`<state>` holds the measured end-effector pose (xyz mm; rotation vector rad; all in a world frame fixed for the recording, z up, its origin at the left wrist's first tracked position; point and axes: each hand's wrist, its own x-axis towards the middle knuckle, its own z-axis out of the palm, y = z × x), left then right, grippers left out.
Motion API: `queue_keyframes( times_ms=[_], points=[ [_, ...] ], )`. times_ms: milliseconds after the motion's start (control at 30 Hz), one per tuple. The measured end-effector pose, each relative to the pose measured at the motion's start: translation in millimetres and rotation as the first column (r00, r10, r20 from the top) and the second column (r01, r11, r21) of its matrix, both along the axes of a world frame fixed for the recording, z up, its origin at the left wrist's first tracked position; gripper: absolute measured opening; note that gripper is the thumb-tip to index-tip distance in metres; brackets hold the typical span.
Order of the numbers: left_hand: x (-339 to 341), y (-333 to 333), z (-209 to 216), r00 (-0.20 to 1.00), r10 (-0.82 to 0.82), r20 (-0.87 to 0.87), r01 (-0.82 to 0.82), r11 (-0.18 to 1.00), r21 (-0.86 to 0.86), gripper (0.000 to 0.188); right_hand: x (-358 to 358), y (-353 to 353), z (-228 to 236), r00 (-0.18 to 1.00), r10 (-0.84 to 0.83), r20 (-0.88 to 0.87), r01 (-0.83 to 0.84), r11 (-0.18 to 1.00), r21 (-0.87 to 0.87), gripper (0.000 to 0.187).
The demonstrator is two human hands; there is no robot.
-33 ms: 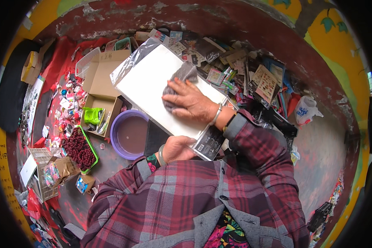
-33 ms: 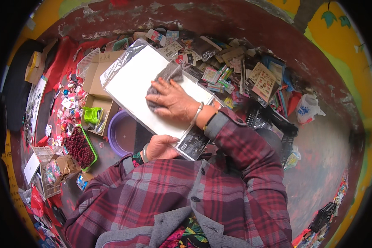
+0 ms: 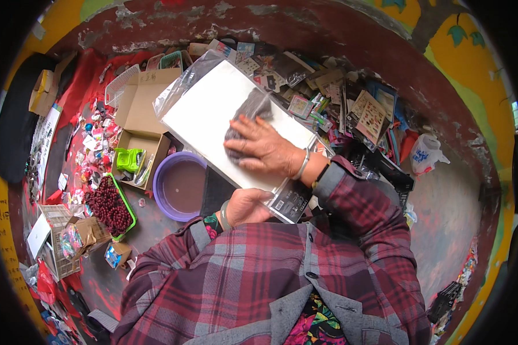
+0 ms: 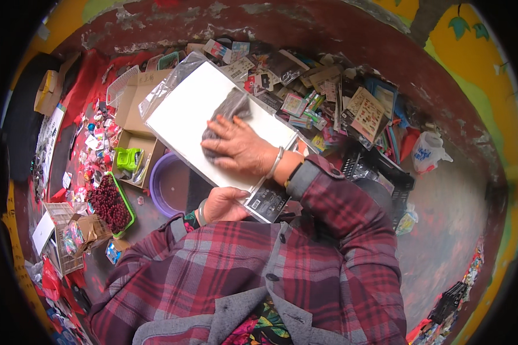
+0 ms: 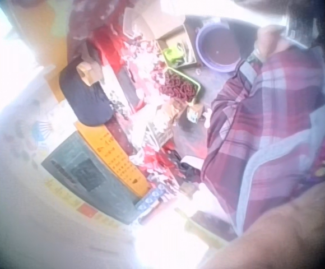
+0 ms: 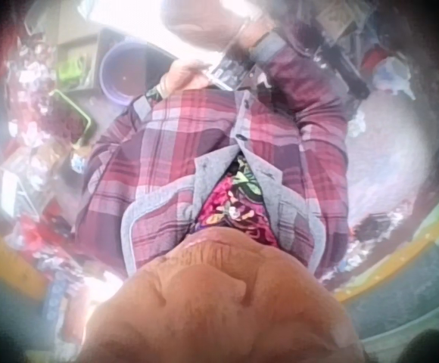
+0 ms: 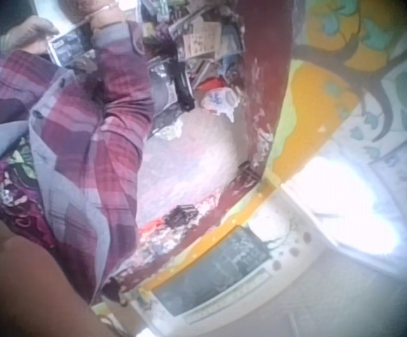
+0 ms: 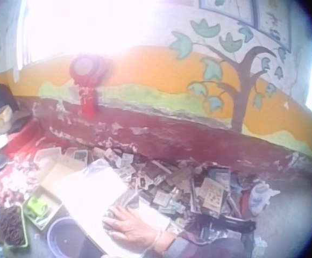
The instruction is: The person sits on the floor and sorts through a large pile of paper items, including banknotes, cards, and stickers. They pick up individual items, inspect them, and place them into a black plastic crate or a separate pile.
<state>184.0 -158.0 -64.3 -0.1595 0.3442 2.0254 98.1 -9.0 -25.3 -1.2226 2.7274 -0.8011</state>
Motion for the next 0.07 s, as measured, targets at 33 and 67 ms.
queue_keyframes(
  times_ms=[33,67],
  points=[
    [0.4,2.4,1.9,1.0,0.023,-0.007,-0.023,1.0,0.009,0.051,6.7,-5.2,-1.1,0.995,0.096,-0.033,-0.095,0.995,0.025,0.05],
    [3.4,7.4,8.1,0.991,0.105,-0.084,-0.11,0.993,-0.047,0.056,14.8,-9.4,0.9,0.985,0.169,0.015,-0.17,0.982,0.084,0.056]
  ],
)
